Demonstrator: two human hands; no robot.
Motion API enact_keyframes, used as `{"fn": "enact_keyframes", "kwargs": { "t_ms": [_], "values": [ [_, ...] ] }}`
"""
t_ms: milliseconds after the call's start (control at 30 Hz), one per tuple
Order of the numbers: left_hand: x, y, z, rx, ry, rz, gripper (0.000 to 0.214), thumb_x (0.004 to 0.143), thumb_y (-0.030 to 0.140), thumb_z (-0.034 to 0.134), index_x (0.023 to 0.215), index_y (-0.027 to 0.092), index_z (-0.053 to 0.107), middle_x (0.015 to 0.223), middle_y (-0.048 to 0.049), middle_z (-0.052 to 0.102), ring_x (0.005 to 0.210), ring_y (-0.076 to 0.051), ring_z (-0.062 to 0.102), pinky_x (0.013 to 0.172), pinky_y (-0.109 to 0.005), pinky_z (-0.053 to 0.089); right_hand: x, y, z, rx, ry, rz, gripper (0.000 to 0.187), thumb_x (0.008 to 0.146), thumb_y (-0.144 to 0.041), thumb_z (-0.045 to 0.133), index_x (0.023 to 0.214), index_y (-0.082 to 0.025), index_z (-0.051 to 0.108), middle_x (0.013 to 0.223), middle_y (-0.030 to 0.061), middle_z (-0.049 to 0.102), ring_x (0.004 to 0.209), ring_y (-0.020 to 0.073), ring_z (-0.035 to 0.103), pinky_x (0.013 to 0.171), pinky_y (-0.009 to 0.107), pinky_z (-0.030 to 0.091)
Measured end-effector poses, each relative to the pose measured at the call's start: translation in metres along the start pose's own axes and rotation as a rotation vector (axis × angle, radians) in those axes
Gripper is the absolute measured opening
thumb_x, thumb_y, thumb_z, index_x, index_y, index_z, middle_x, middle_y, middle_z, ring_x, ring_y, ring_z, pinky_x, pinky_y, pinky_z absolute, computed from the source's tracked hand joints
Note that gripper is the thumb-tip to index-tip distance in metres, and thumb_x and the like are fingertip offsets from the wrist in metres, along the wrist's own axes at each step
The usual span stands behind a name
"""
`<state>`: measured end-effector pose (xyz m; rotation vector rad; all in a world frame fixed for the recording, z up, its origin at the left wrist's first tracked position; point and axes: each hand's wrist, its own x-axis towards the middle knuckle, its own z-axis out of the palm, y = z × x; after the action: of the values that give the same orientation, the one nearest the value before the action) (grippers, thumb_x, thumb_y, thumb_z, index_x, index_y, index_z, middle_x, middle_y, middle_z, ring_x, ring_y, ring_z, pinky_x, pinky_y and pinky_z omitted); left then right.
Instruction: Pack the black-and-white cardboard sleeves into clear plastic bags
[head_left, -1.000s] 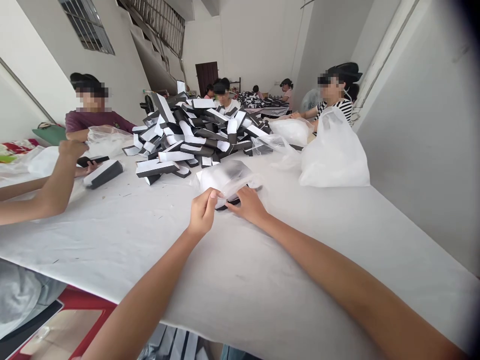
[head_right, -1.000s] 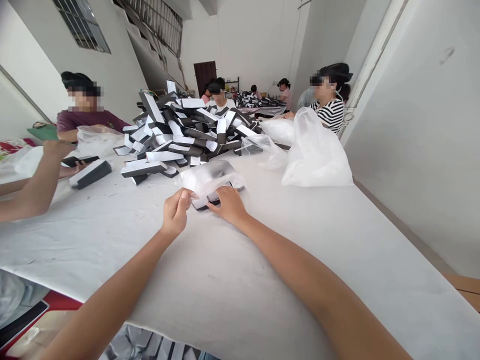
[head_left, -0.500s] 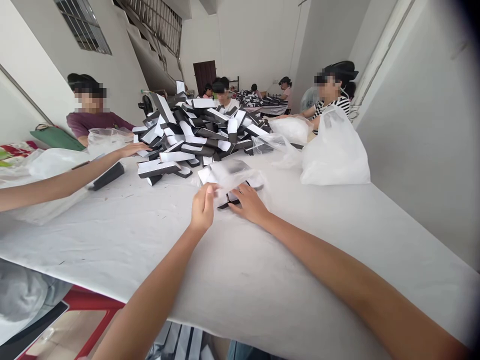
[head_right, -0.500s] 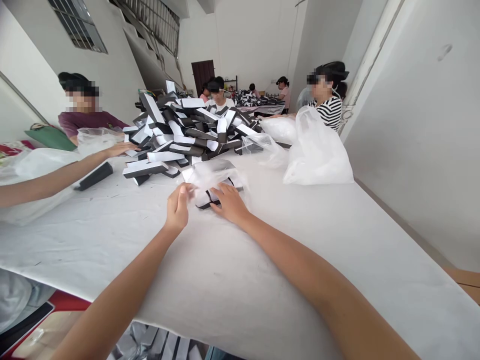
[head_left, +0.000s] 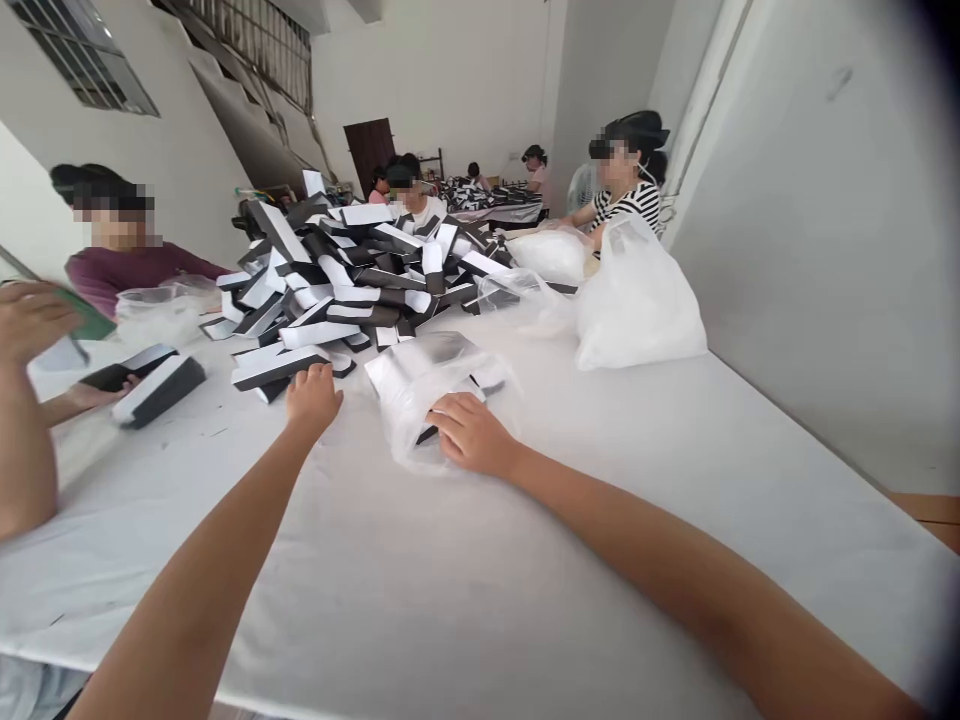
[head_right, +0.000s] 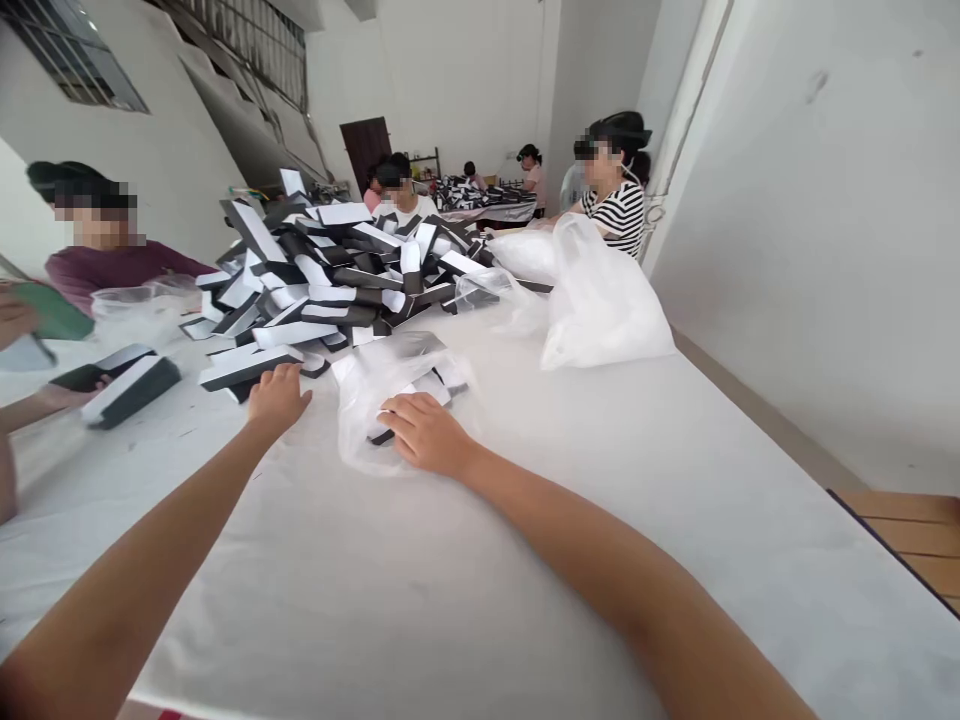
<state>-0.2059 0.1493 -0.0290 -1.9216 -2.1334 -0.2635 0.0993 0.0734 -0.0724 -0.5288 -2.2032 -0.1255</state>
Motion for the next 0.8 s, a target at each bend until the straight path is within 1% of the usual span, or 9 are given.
{"fn": "enact_keyframes", "kwargs": {
  "t_ms": [100, 200, 300, 367, 500, 600, 667, 733, 800],
  "values": [
    [0.026, 0.0, 0.013, -0.087, -0.1, -0.073, 0.054, 0.089, 0.031, 0.047, 0.14, 0.015, 0.041, 0.147, -0.0185, 0.038, 0.121, -0.037, 0.049, 0.095, -0.048, 0.043, 0.001, 0.003, 0.003, -0.052, 0.036, -0.047, 0.028, 0.088, -0.008, 0.04, 0.106, -0.017, 0.06, 0.117, 0.0124, 0.061, 0.11, 0.0227, 0.054, 0.093, 0.042, 0.044],
    [0.039, 0.007, 0.027, -0.124, -0.123, -0.121, 0.048, 0.087, 0.026, 0.048, 0.134, 0.014, 0.047, 0.145, -0.0186, 0.041, 0.12, -0.036, 0.052, 0.092, -0.047, 0.044, 0.001, 0.004, 0.003, -0.095, 0.037, -0.077, 0.024, 0.088, -0.009, 0.041, 0.099, -0.017, 0.062, 0.12, 0.0128, 0.06, 0.11, 0.022, 0.053, 0.093, 0.04, 0.044],
    [0.035, 0.014, 0.034, -0.128, -0.068, -0.144, 0.041, 0.082, 0.02, 0.051, 0.123, 0.014, 0.054, 0.135, -0.018, 0.05, 0.12, -0.036, 0.051, 0.093, -0.046, 0.043, 0.001, 0.003, 0.002, -0.12, 0.036, -0.114, 0.021, 0.09, -0.012, 0.043, 0.096, -0.016, 0.063, 0.119, 0.0128, 0.06, 0.111, 0.0221, 0.052, 0.093, 0.039, 0.044],
    [0.022, 0.016, 0.031, -0.179, -0.019, -0.147, 0.033, 0.08, 0.022, 0.052, 0.112, 0.016, 0.058, 0.126, -0.016, 0.057, 0.113, -0.033, 0.056, 0.089, -0.042, 0.045, 0.002, 0.001, 0.002, -0.134, 0.02, -0.141, 0.021, 0.09, -0.013, 0.044, 0.096, -0.017, 0.064, 0.118, 0.0117, 0.06, 0.109, 0.0216, 0.053, 0.092, 0.038, 0.044],
    [-0.03, 0.013, 0.014, -0.347, -0.039, -0.04, 0.025, 0.08, 0.036, 0.054, 0.097, 0.019, 0.061, 0.107, -0.0096, 0.064, 0.09, -0.025, 0.062, 0.077, -0.034, 0.049, 0.003, -0.003, 0.001, -0.143, -0.016, -0.19, 0.023, 0.09, -0.011, 0.043, 0.097, -0.018, 0.064, 0.112, 0.0099, 0.061, 0.105, 0.0205, 0.054, 0.092, 0.036, 0.042],
    [-0.093, 0.013, -0.007, -0.472, -0.124, 0.071, 0.028, 0.079, 0.044, 0.055, 0.095, 0.022, 0.063, 0.096, -0.0052, 0.064, 0.076, -0.02, 0.06, 0.072, -0.031, 0.049, 0.003, -0.009, -0.001, -0.134, -0.061, -0.252, 0.027, 0.09, -0.01, 0.041, 0.103, -0.019, 0.063, 0.113, 0.009, 0.062, 0.104, 0.0207, 0.053, 0.09, 0.037, 0.041],
    [-0.138, 0.019, -0.022, -0.528, -0.135, 0.094, 0.028, 0.078, 0.047, 0.058, 0.092, 0.024, 0.065, 0.093, -0.0036, 0.063, 0.073, -0.019, 0.059, 0.069, -0.031, 0.05, 0.001, -0.014, -0.002, -0.123, -0.094, -0.283, 0.03, 0.092, -0.013, 0.038, 0.111, -0.02, 0.06, 0.116, 0.0086, 0.061, 0.1, 0.0213, 0.054, 0.086, 0.037, 0.04],
    [-0.176, 0.028, -0.037, -0.573, -0.057, 0.066, 0.026, 0.079, 0.047, 0.059, 0.09, 0.024, 0.065, 0.092, -0.0031, 0.061, 0.071, -0.019, 0.058, 0.067, -0.032, 0.05, -0.001, -0.019, -0.002, -0.109, -0.109, -0.255, 0.031, 0.094, -0.016, 0.036, 0.116, -0.02, 0.057, 0.116, 0.0092, 0.06, 0.096, 0.0223, 0.054, 0.084, 0.038, 0.039],
    [-0.202, 0.039, -0.052, -0.627, 0.11, 0.002, 0.024, 0.08, 0.046, 0.061, 0.089, 0.024, 0.065, 0.095, -0.0035, 0.06, 0.075, -0.019, 0.059, 0.068, -0.032, 0.05, -0.004, -0.022, -0.002, -0.101, -0.079, -0.165, 0.03, 0.095, -0.019, 0.034, 0.117, -0.019, 0.055, 0.113, 0.0107, 0.06, 0.096, 0.0235, 0.055, 0.084, 0.04, 0.038]
  ]
}}
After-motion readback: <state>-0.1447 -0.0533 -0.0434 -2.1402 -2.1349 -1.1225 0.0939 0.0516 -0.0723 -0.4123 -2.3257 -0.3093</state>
